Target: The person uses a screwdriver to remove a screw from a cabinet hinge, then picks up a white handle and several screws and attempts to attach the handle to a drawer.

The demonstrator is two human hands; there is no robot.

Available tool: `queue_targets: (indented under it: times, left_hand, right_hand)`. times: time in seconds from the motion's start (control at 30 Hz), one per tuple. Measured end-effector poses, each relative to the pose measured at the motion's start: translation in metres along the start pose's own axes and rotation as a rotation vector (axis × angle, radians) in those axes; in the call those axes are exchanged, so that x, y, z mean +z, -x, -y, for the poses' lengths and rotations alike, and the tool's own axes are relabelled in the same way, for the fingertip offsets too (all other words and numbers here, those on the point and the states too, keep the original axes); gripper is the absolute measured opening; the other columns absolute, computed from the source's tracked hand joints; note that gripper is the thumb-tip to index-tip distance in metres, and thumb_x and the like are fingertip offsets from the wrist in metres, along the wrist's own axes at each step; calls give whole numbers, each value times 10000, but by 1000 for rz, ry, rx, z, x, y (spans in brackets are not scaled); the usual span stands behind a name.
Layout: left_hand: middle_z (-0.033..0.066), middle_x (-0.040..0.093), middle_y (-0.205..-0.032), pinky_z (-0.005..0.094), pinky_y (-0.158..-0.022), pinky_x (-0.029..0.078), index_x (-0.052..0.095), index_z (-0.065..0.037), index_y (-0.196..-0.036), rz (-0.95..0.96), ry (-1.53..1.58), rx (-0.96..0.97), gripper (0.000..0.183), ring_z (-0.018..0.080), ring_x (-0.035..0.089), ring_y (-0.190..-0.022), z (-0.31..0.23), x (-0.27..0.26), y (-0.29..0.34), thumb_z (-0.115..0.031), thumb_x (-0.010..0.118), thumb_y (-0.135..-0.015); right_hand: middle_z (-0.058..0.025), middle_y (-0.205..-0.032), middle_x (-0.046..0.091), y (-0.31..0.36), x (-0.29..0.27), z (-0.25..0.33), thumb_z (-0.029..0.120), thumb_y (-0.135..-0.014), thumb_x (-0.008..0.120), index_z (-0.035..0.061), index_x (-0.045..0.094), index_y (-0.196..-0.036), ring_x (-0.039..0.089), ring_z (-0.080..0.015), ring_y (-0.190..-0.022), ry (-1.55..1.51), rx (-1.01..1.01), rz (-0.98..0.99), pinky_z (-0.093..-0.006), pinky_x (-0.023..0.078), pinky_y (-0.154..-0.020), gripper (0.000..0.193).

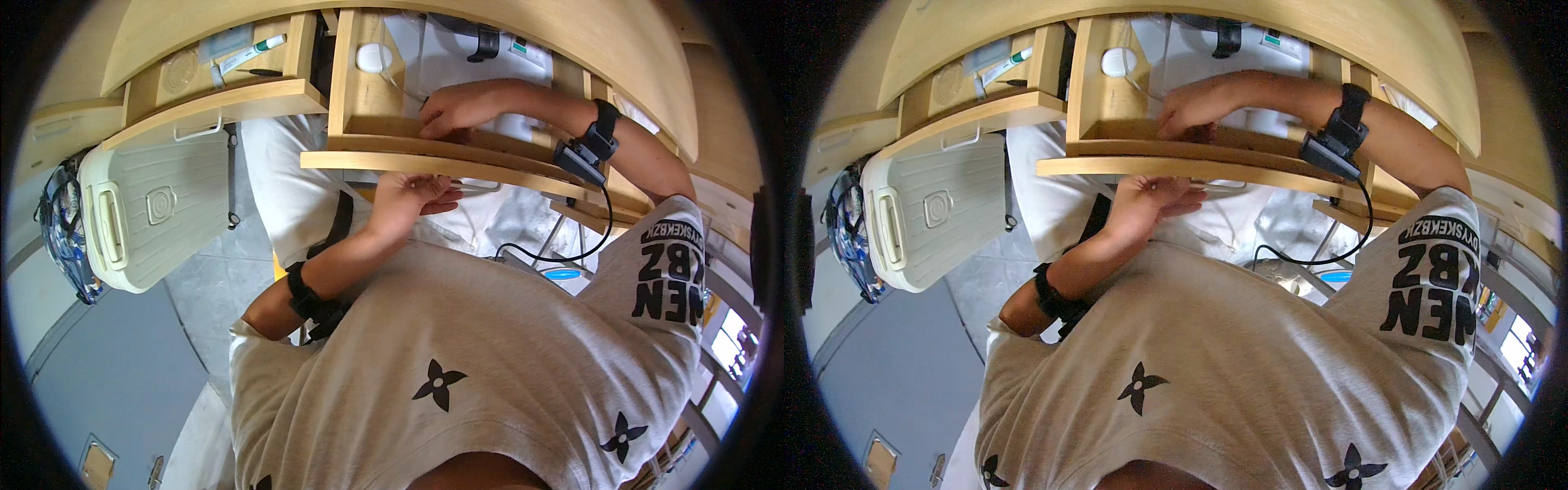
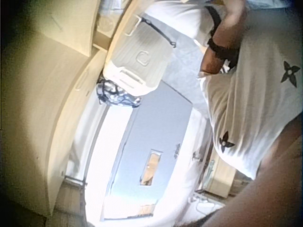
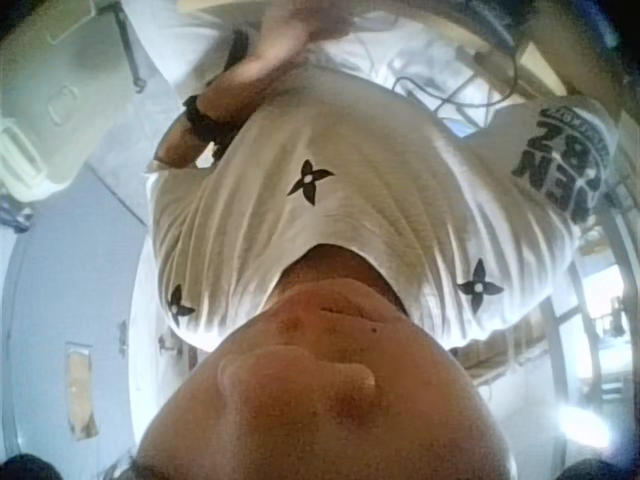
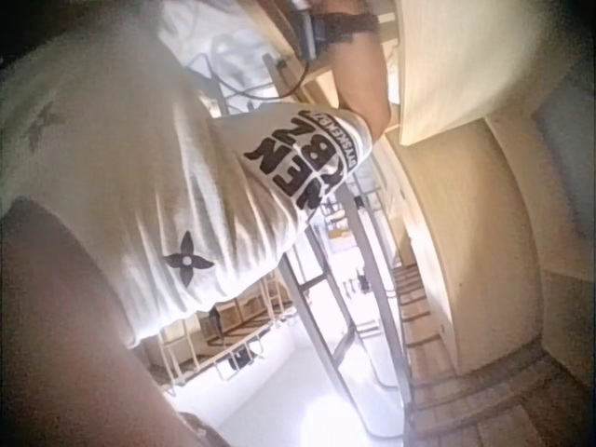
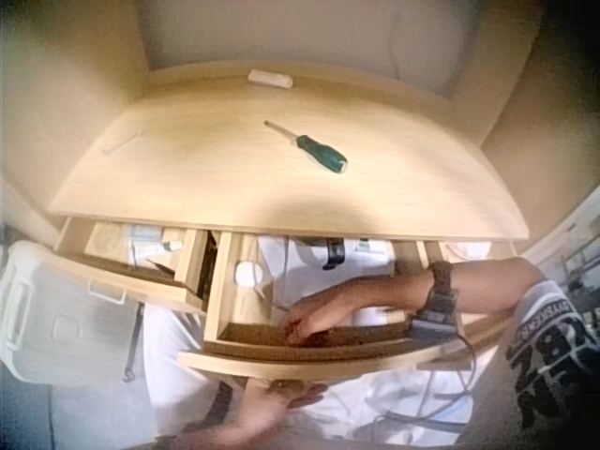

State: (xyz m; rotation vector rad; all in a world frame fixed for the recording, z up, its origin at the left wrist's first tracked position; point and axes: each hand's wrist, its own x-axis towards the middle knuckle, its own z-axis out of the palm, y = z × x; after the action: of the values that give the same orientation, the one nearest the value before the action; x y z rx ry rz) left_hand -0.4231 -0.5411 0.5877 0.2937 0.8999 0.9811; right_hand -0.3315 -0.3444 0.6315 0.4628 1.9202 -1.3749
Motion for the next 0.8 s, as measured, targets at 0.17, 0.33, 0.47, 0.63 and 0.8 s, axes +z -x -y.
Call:
queue_targets:
  times: [0.17, 0.33, 0.47, 0.63, 0.8]
  left_hand:
    - [141, 635, -980, 353, -788, 554, 567, 42, -1063, -6, -6, 13, 216, 250, 648, -893, -2, 1, 1, -101, 559, -902]
    - [127, 639, -923, 332, -747, 569, 561, 37, -1027, -17, -17, -25, 192, 235, 663, -838, -6, 0, 6, -102, 576, -896]
    - [141, 619, -968, 360, -780, 557, 508, 14, -1113, 49, -58, -29, 283, 259, 650, -887, -4, -7, 2, -100, 601, -870]
    - [127, 628, -943, 349, -769, 563, 536, 14, -1043, 37, -124, -67, 206, 242, 661, -845, -9, -5, 1, -74, 597, -867]
    - [135, 646, -880, 299, -714, 576, 576, 57, -957, 38, -74, 12, 118, 217, 668, -822, -3, -11, 2, -17, 584, -866]
  right_hand:
    - [-39, -752, 583, -9, 1, -13, 223, -935, 467, -6, 568, -915, 547, -110, -680, -43, -139, 69, -282, 460, -599, 251]
    - [-42, -797, 608, -5, 2, 0, 180, -932, 473, -4, 586, -1012, 563, -115, -701, -63, -7, 42, -268, 478, -623, 231]
    - [-43, -800, 608, -2, 3, -5, 198, -936, 479, -14, 584, -1004, 566, -110, -706, -33, -121, 43, -269, 482, -628, 246]
    - [-38, -829, 606, -15, 2, -10, 210, -934, 491, -9, 577, -1030, 566, -108, -740, 94, 22, 87, -271, 481, -639, 254]
    - [-36, -744, 597, -6, 5, -10, 179, -919, 515, -8, 593, -950, 558, -104, -698, -82, -76, -4, -270, 470, -602, 205]
